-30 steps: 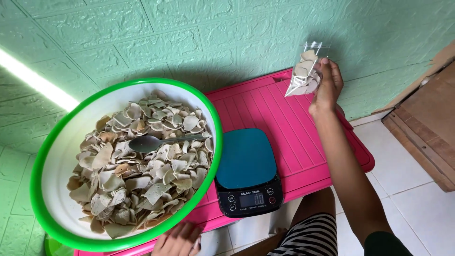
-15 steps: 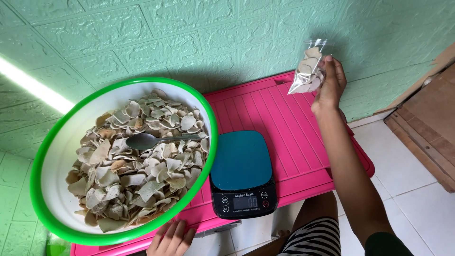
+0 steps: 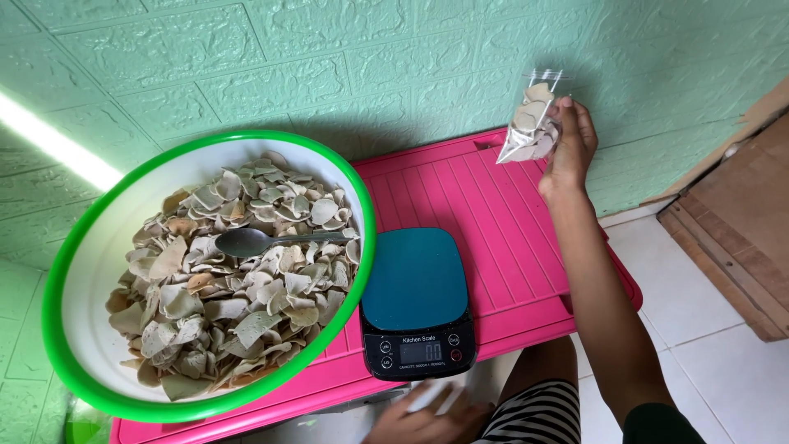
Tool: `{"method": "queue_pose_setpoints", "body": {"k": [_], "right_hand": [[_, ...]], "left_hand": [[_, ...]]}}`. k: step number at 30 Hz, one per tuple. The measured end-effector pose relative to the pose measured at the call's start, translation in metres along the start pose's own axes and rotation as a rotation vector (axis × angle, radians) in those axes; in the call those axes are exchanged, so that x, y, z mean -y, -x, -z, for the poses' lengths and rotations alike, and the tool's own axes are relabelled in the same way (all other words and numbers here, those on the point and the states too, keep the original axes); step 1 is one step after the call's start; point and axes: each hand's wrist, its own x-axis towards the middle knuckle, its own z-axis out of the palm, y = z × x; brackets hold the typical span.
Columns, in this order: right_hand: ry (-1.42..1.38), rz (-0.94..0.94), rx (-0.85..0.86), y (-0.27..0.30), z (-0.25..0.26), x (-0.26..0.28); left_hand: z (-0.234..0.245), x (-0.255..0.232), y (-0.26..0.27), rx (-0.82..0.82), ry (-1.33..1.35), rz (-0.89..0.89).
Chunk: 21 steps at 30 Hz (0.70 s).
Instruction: Packaging chips into small plastic bags and weighing them on a digital scale.
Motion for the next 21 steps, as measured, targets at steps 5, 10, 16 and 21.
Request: {"method": "queue_pose_setpoints", "body": {"k": [5, 10, 16, 21], "right_hand": [[-0.039, 0.046, 0.019, -0.001, 0.000, 0.010], [-0.019, 0.060, 0.050, -0.004, -0.001, 0.012], [0.013, 0.050, 0.122, -0.003, -0.007, 0.002], [0.110, -0.017, 0.194, 0.000, -0.017, -0.015]], "left_hand": [[-0.009, 0.011, -0.070, -0.180, -0.822, -0.162], [-0.030, 0.009, -0.081, -0.325, -0.865, -0.041], [-0.043, 0.012, -0.084, -0.386, -0.902, -0.058], [-0.047, 0.005, -0.081, -0.375, -0.893, -0.032]]}}
